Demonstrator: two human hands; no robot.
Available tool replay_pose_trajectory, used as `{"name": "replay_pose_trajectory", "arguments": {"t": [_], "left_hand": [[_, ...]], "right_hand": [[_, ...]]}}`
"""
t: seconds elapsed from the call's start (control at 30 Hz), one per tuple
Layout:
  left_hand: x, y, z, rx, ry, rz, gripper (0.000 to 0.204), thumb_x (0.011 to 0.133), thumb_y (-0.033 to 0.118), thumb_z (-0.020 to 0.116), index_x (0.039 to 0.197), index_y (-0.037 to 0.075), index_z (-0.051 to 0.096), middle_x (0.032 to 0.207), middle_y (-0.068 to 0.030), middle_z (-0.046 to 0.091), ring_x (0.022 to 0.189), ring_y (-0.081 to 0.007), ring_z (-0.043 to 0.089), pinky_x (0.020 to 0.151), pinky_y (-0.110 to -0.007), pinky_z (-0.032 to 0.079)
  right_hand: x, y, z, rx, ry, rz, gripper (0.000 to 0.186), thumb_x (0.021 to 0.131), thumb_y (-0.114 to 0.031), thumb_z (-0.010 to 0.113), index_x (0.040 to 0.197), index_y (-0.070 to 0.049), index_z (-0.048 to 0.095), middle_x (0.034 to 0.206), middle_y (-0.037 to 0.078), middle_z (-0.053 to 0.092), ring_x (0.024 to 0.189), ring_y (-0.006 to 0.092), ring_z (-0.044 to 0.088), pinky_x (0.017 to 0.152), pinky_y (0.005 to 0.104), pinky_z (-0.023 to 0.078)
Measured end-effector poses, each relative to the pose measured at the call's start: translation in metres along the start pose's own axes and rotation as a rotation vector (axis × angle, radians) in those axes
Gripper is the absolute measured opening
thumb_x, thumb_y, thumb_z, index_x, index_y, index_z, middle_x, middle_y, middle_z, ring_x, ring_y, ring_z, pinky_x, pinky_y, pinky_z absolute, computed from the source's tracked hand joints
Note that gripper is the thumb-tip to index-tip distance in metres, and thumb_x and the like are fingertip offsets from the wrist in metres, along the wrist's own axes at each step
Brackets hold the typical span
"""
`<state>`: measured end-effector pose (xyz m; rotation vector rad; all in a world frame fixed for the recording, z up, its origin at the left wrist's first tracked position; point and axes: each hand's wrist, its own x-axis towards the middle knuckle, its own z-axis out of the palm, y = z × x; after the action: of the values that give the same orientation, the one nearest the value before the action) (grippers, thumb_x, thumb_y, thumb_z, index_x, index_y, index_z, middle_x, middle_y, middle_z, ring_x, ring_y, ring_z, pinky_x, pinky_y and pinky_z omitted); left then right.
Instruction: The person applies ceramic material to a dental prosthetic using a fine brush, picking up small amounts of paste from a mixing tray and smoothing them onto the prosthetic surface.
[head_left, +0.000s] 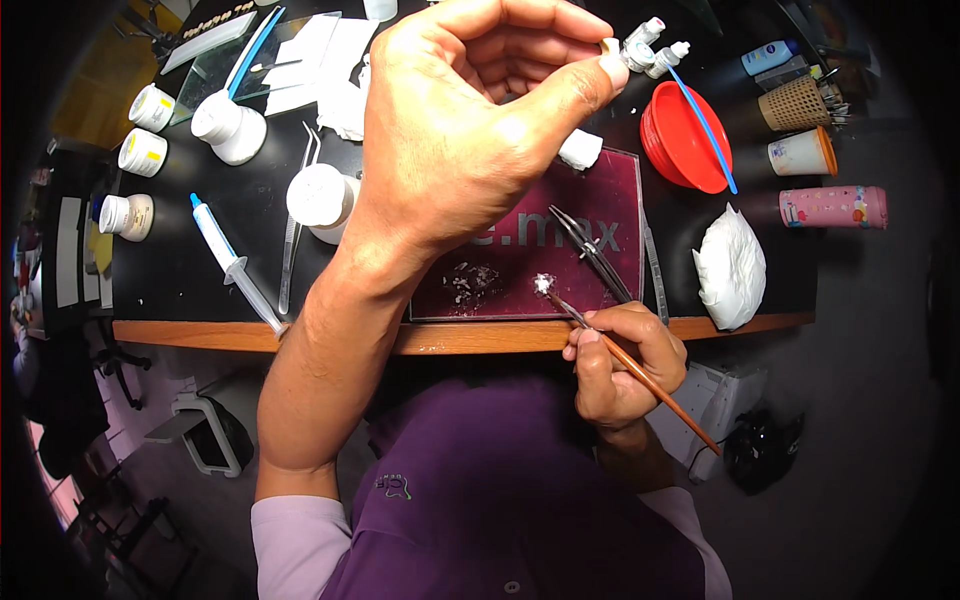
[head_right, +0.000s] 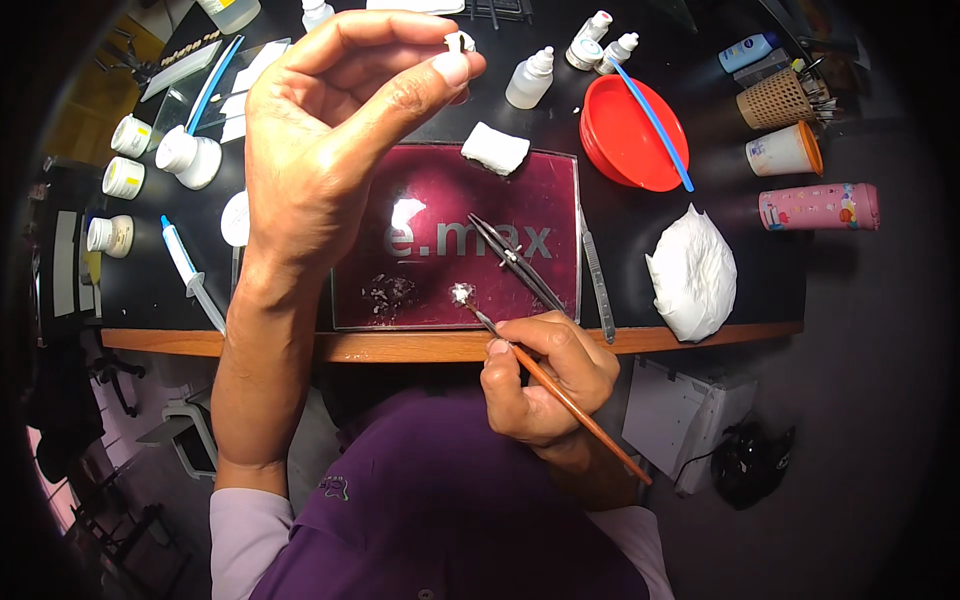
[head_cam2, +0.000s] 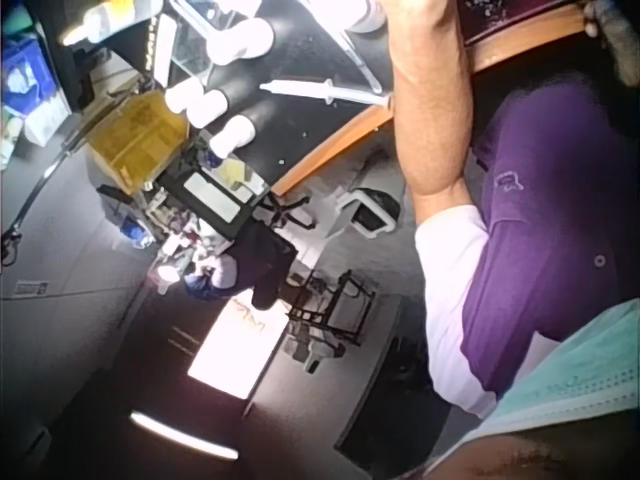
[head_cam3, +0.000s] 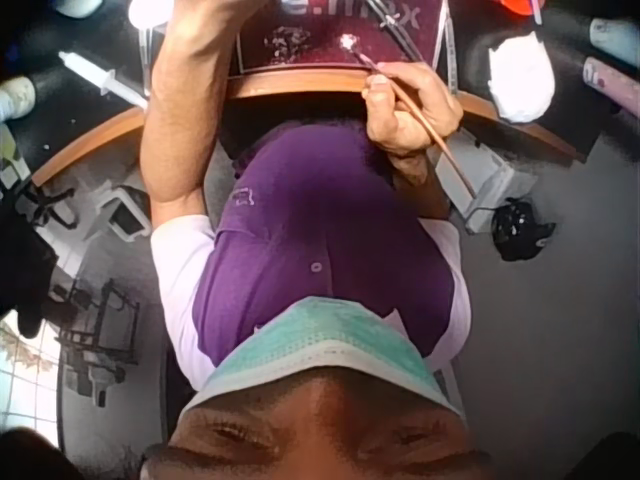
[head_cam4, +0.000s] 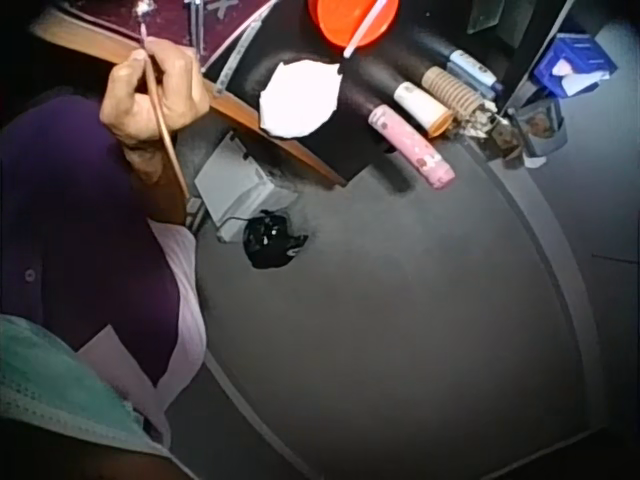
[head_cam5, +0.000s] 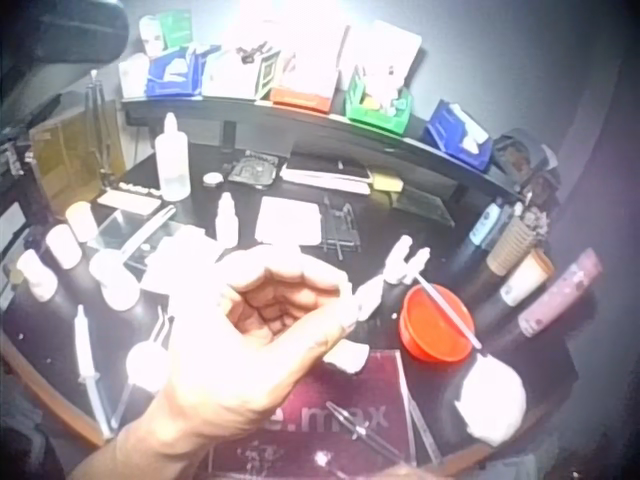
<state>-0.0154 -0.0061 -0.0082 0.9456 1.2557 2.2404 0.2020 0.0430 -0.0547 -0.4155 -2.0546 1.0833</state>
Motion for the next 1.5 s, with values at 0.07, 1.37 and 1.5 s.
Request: {"name": "replay_pose_trajectory", "arguments": {"t": [0.07,1.37,1.5], "left_hand": [[0.001,-0.004,-0.001,0.008,-0.031,0.076,0.018,0.086,-0.002,0.074,0.101,-0.005,0.065,0.087,-0.0130,0.071,0.076,-0.0144,0.070,0.070,-0.024,0.057],[0.004,0.003,0.002,0.073,-0.047,-0.015,0.021,0.088,-0.002,0.071,0.108,-0.005,0.066,0.100,-0.0149,0.072,0.096,-0.0201,0.072,0.087,-0.029,0.058],[0.003,0.011,0.009,0.086,-0.069,-0.035,0.019,0.089,-0.005,0.069,0.107,-0.006,0.066,0.097,-0.0155,0.072,0.097,-0.0206,0.072,0.086,-0.030,0.059]], "right_hand": [[0.000,0.001,0.000,-0.002,-0.001,-0.005,0.010,0.071,0.003,0.063,0.081,0.004,0.064,0.061,0.011,0.061,0.049,0.0147,0.058,0.044,0.0243,0.044],[0.007,-0.001,-0.002,0.018,-0.072,-0.075,0.011,0.080,0.007,0.056,0.089,0.008,0.061,0.067,0.014,0.063,0.054,0.0141,0.063,0.052,0.0233,0.052],[0.015,-0.011,-0.015,0.187,-0.018,-0.002,0.012,0.079,0.005,0.059,0.090,0.007,0.064,0.071,0.014,0.066,0.059,0.0165,0.066,0.055,0.0249,0.054]]}}
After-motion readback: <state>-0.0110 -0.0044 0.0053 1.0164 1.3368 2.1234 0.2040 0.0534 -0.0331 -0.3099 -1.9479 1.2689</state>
